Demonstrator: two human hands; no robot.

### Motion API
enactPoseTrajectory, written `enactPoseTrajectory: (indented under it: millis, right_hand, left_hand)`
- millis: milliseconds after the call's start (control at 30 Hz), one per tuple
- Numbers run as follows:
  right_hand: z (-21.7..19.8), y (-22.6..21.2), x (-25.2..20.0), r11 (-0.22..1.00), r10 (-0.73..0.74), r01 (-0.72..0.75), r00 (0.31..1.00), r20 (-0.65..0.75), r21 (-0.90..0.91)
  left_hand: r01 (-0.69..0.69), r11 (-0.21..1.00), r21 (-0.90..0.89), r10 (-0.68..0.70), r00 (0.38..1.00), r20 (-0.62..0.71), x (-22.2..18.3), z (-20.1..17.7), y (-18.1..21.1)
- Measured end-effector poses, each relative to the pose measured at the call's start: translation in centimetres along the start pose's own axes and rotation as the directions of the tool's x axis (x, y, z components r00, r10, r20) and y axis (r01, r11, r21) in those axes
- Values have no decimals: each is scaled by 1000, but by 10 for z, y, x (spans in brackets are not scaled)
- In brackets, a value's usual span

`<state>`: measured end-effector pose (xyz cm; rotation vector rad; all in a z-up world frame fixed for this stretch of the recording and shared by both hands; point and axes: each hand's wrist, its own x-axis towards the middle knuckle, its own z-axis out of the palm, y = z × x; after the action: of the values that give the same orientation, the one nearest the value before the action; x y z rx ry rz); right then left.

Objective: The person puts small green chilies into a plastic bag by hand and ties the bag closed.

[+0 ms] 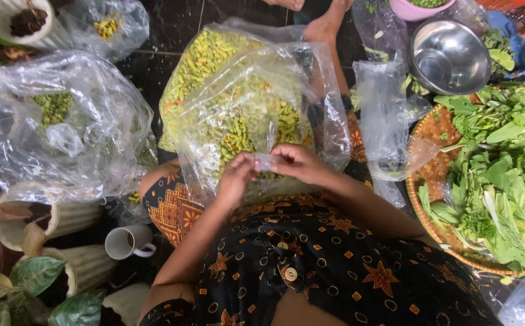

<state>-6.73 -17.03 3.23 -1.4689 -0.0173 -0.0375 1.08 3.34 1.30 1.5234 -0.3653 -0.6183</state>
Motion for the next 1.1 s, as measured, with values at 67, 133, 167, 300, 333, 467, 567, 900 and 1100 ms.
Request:
enactPoseTrajectory:
  millis: [67,133,167,300,333,467,567,900,1100]
  right_hand:
    - [6,-19,0,976,12,-3,999,41,-216]
    - [-3,-6,2,989,38,-39,999,-7,-145]
    - [-8,1,2,995,56,-60,997,-61,-79]
    - [5,-2,2,968,141,-110,982,-126,224]
    - [6,-6,2,975,126,-110,989,-73,192]
    - [9,-20,7,980,41,-27,997,67,-196]
    - [4,-46,10,975,166,-169,986,-29,-148]
    - [27,-24,21,719,-497,400,868,-19,-568]
    - [30,-1,31,196,-371,310,902,223,-930]
  left_hand:
    - [63,950,-306,-38,996,86,-1,0,-8]
    - [-2,979,-205,29,991,127,4,-2,-10]
    - [-85,991,-102,102,978,184,7,-3,-12]
    - [-260,918,298,265,964,25,-4,4,22]
    - [-223,953,205,233,972,-29,-2,5,13]
    - [-83,931,-356,45,992,-115,-3,11,23]
    - [-46,969,-242,43,999,-20,-5,7,17]
    - [-271,961,-50,251,937,-243,20,10,15]
    - [-253,964,-85,237,958,-162,19,15,12]
